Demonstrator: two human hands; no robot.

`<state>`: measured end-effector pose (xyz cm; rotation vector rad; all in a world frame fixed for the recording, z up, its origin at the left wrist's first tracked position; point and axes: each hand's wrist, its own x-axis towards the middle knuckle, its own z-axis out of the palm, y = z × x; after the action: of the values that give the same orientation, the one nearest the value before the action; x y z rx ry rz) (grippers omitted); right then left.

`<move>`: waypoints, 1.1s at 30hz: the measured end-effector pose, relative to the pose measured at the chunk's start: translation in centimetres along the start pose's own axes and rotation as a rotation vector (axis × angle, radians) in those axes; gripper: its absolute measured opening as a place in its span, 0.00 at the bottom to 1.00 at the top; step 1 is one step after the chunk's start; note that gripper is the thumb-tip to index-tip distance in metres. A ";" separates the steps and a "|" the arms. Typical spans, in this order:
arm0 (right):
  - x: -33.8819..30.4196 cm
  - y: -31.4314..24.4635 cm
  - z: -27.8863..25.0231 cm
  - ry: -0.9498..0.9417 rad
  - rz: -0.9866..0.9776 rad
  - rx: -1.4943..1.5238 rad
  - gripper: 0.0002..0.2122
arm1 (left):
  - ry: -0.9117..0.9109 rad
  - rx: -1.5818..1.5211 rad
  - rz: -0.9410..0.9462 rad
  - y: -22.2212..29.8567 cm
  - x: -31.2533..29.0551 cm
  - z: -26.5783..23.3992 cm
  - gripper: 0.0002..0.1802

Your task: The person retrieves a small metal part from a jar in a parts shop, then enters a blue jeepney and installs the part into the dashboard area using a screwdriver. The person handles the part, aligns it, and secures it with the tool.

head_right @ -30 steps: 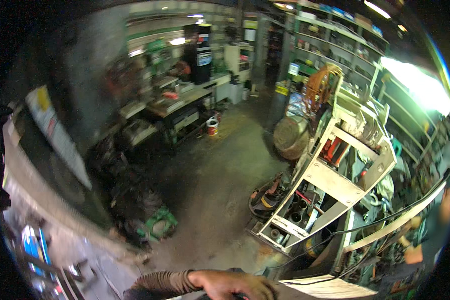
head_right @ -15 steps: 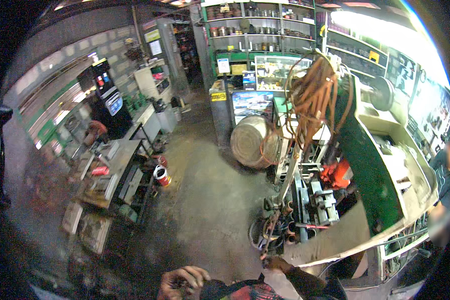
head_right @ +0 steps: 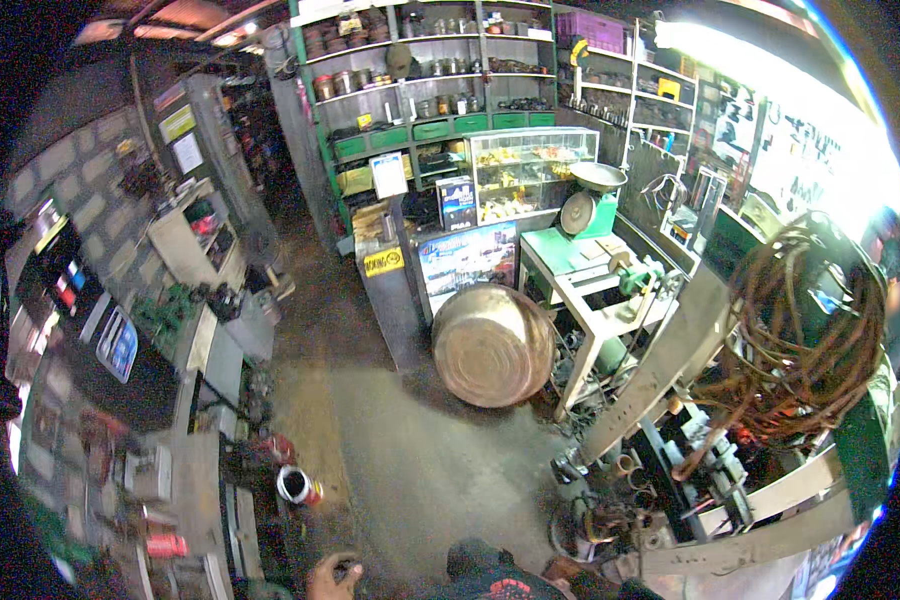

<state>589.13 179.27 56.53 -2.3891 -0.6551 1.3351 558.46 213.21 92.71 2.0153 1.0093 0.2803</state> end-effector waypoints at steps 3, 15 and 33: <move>4.3 0.1 -0.2 0.008 0.193 0.109 0.15 | -0.106 0.131 0.106 -3.3 15.8 -5.4 0.19; 41.6 -35.6 -14.0 0.235 -0.277 -0.038 0.18 | -0.163 0.102 -0.461 -36.2 54.3 -9.2 0.22; 74.8 -92.4 -41.2 0.182 -0.433 0.127 0.18 | -0.046 0.212 -0.041 -32.7 130.1 -30.4 0.25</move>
<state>637.18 294.83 69.55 -2.0791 -0.9366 0.9366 609.15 338.22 65.64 2.1767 1.0880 0.1079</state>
